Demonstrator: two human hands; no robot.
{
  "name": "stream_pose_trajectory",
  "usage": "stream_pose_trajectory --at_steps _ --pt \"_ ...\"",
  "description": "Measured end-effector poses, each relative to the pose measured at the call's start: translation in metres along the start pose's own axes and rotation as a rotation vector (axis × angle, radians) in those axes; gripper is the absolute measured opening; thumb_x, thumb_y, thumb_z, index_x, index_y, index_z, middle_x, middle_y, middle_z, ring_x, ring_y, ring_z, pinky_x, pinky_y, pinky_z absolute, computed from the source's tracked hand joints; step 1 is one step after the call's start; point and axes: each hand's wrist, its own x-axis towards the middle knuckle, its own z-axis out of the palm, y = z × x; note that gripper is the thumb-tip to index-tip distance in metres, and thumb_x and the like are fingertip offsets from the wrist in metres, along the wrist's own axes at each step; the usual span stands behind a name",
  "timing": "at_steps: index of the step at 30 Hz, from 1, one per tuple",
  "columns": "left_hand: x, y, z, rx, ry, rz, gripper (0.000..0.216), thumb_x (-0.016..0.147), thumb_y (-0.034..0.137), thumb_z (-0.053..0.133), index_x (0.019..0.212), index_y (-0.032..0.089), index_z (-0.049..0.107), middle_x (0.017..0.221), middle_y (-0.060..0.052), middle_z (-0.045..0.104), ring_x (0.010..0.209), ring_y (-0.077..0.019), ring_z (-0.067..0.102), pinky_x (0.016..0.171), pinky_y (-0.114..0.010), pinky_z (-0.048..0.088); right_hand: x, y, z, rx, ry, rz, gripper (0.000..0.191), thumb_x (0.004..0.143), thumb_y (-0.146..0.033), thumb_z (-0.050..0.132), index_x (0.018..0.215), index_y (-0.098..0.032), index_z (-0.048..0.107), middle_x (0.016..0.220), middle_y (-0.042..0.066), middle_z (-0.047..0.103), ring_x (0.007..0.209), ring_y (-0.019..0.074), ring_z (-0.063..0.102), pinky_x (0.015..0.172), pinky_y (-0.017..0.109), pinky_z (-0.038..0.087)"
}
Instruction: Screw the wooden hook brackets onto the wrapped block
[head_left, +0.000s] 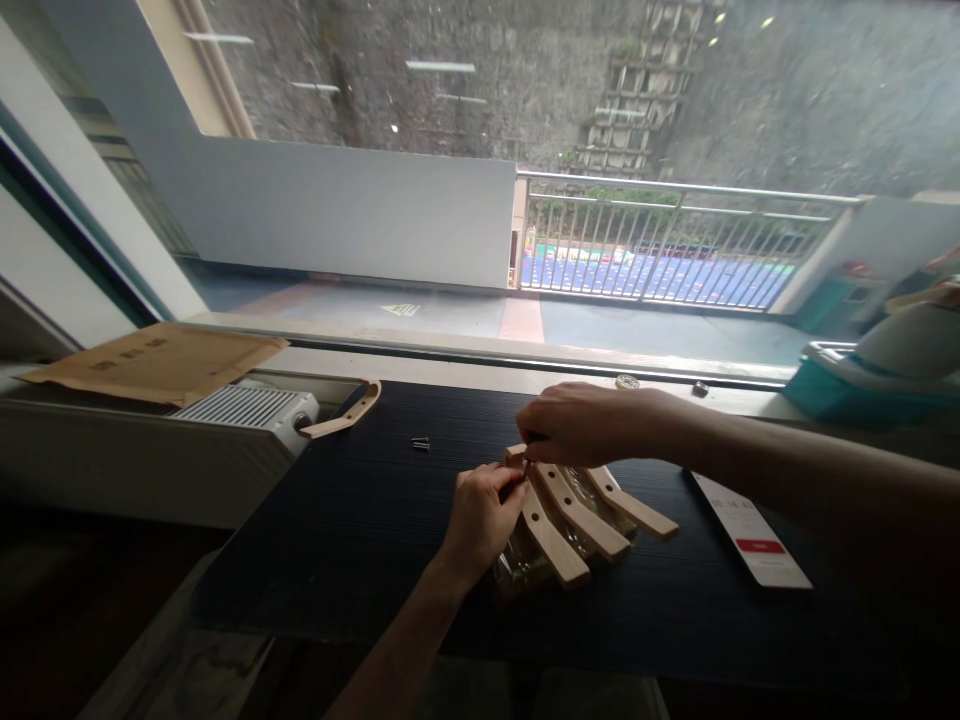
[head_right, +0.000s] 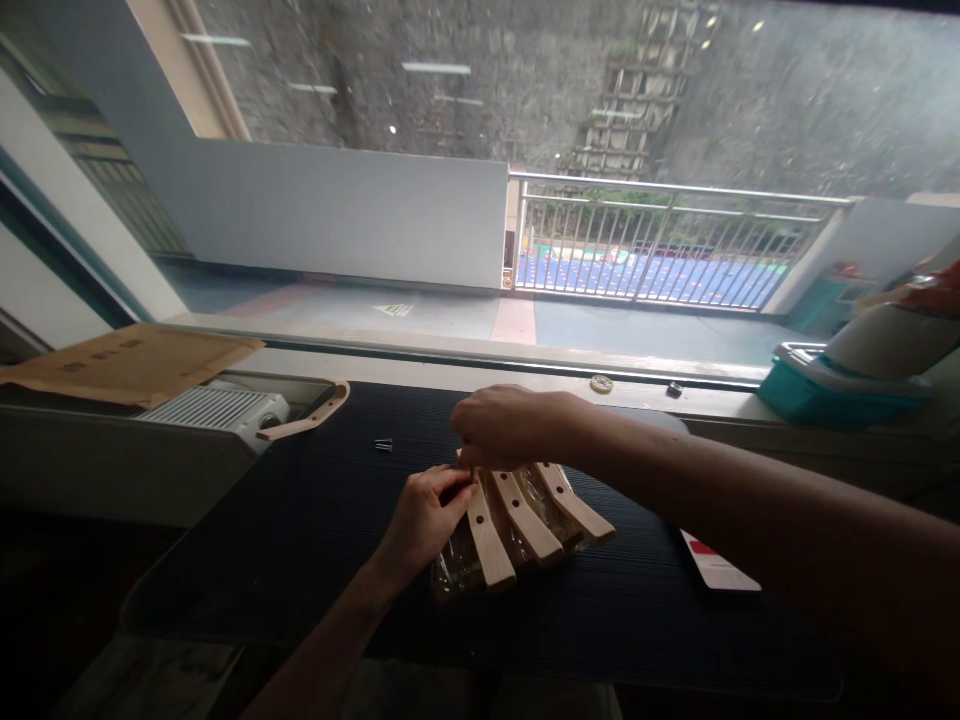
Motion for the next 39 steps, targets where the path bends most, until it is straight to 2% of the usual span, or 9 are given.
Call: stream_pose_trajectory --at_steps 2,5,8,13,22,26,32,35,39 --pt "0.000 0.000 0.000 0.006 0.000 0.001 0.014 0.076 0.013 0.057 0.081 0.018 0.070 0.080 -0.004 0.069 0.078 -0.0172 0.062 0.073 -0.027 0.044 -0.002 0.000 0.000 -0.016 0.013 0.051 0.027 0.084 -0.031 0.045 0.079 -0.013 0.064 0.066 0.004 0.060 0.052 0.0089 0.042 0.048 0.024 0.027" --pt "-0.001 -0.001 0.000 -0.003 -0.004 0.003 0.014 0.076 0.013 0.057 0.082 0.018 0.070 0.082 -0.004 0.069 0.079 -0.0172 0.062 0.074 -0.028 0.044 -0.002 0.000 -0.004 -0.040 0.036 0.055 0.025 0.082 -0.034 0.050 0.088 -0.015 0.065 0.073 0.004 0.062 0.057 0.0107 0.047 0.051 0.024 0.029" --pt "0.000 -0.001 0.000 -0.022 -0.009 -0.001 0.014 0.077 0.014 0.057 0.082 0.019 0.069 0.082 -0.003 0.069 0.079 -0.0169 0.062 0.073 -0.027 0.045 0.000 0.000 -0.007 -0.051 0.053 -0.032 0.019 0.078 -0.023 0.055 0.093 -0.018 0.065 0.078 0.003 0.064 0.063 0.0112 0.050 0.054 0.024 0.030" --pt "0.000 -0.001 0.001 -0.019 -0.006 -0.028 0.013 0.077 0.015 0.057 0.080 0.017 0.069 0.082 -0.005 0.069 0.079 -0.0177 0.062 0.073 -0.028 0.045 0.004 -0.004 -0.007 -0.088 0.004 -0.090 0.015 0.080 -0.013 0.050 0.081 -0.012 0.064 0.072 0.004 0.062 0.059 0.0094 0.047 0.053 0.024 0.031" --pt "0.000 0.000 0.001 -0.028 -0.009 -0.010 0.014 0.078 0.016 0.057 0.083 0.018 0.070 0.082 -0.004 0.069 0.078 -0.0172 0.062 0.075 -0.028 0.046 0.005 -0.008 -0.005 -0.080 0.037 0.014 0.024 0.084 -0.031 0.048 0.078 -0.013 0.064 0.066 0.003 0.059 0.054 0.0098 0.044 0.049 0.025 0.027" --pt "0.001 0.000 0.000 -0.039 -0.024 -0.024 0.015 0.077 0.016 0.057 0.083 0.019 0.070 0.083 -0.004 0.069 0.081 -0.0174 0.063 0.073 -0.027 0.046 0.002 -0.003 -0.012 -0.053 0.011 -0.034 0.016 0.075 -0.018 0.057 0.089 -0.017 0.066 0.074 0.002 0.063 0.060 0.0099 0.048 0.052 0.024 0.029" --pt "0.001 -0.002 0.001 -0.029 -0.013 -0.016 0.015 0.078 0.015 0.056 0.083 0.017 0.069 0.082 -0.004 0.069 0.079 -0.0172 0.062 0.074 -0.028 0.046 0.000 0.004 -0.008 -0.004 0.023 -0.079 0.018 0.073 -0.010 0.053 0.086 -0.013 0.066 0.075 0.004 0.064 0.062 0.0101 0.050 0.053 0.023 0.032" --pt "0.001 -0.003 0.002 -0.017 -0.001 -0.002 0.014 0.079 0.016 0.056 0.084 0.018 0.069 0.082 -0.004 0.069 0.079 -0.0171 0.062 0.074 -0.028 0.045 0.002 0.008 -0.003 0.044 0.050 -0.048 0.018 0.076 -0.013 0.051 0.086 -0.014 0.066 0.076 0.004 0.064 0.062 0.0100 0.049 0.053 0.023 0.032" --pt "0.002 -0.002 0.002 0.003 -0.005 0.004 0.015 0.078 0.015 0.055 0.083 0.017 0.069 0.082 -0.004 0.069 0.078 -0.0167 0.062 0.074 -0.027 0.045 0.004 0.009 -0.002 0.054 0.049 0.004 0.021 0.080 -0.026 0.050 0.081 -0.013 0.066 0.073 0.005 0.063 0.058 0.0106 0.048 0.049 0.024 0.031"
